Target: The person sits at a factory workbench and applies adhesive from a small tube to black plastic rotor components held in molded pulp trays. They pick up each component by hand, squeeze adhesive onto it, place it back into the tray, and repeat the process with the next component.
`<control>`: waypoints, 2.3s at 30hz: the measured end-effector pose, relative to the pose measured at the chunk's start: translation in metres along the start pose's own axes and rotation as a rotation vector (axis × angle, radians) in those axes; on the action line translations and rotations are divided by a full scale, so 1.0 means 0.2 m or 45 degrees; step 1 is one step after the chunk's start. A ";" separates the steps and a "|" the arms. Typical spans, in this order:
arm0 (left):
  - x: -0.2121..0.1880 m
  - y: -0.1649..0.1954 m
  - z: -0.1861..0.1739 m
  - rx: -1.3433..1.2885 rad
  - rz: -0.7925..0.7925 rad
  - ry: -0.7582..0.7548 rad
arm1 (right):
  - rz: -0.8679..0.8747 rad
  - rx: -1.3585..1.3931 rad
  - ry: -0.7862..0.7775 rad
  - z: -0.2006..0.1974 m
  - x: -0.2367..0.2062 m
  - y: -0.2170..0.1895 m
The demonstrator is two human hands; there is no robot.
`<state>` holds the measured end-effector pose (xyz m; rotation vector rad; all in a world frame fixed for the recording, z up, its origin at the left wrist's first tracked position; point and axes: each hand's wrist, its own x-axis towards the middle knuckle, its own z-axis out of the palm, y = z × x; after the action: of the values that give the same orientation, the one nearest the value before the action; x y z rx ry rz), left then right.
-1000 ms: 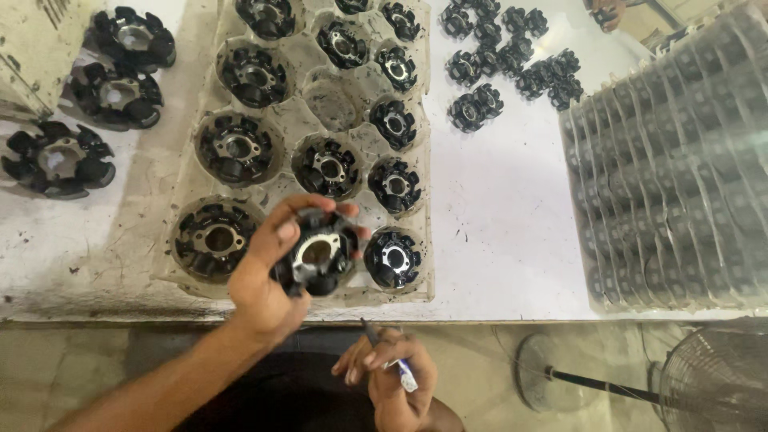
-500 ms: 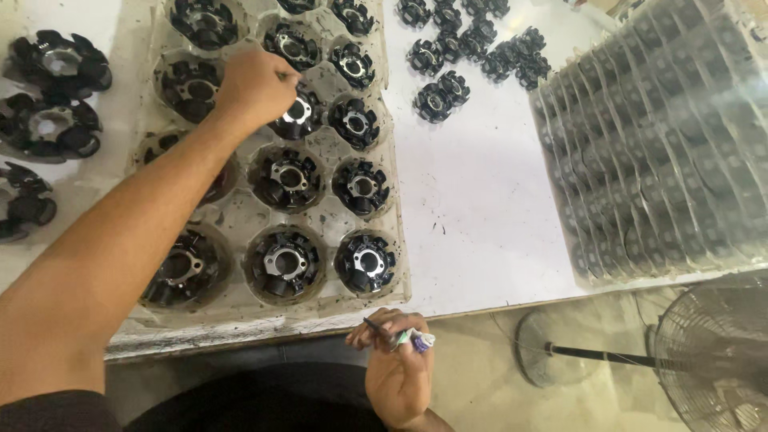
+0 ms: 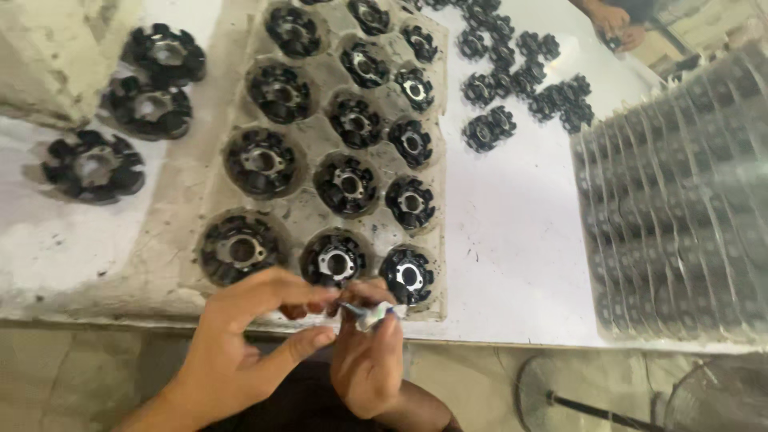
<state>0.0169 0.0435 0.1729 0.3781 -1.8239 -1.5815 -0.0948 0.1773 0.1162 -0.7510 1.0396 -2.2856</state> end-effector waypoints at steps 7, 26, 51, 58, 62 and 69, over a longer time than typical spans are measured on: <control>-0.61 -0.23 -0.14 -0.421 -0.101 0.619 | 0.620 0.040 -0.495 0.24 -0.19 0.19; -1.17 -0.50 -0.34 -0.592 0.027 1.146 | 0.402 -0.586 -1.210 0.55 -0.29 0.58; -1.26 -0.64 -0.50 -0.508 -0.179 1.180 | 0.116 -1.113 -1.411 0.56 -0.40 0.81; -1.31 -0.63 -0.63 -0.115 -0.255 0.964 | 1.931 -0.301 -1.170 0.45 -0.28 0.99; -1.33 -0.62 -0.64 -0.252 -0.250 1.036 | 1.864 -0.352 -1.175 0.41 -0.35 1.02; -1.32 -0.57 -0.64 -0.049 -0.357 1.207 | 0.683 -1.038 -1.415 0.64 -0.44 0.89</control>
<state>0.2668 0.0860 -0.0127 1.1707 -1.0245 -1.2547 0.0932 0.0673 0.0232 -1.5394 1.2972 -0.6740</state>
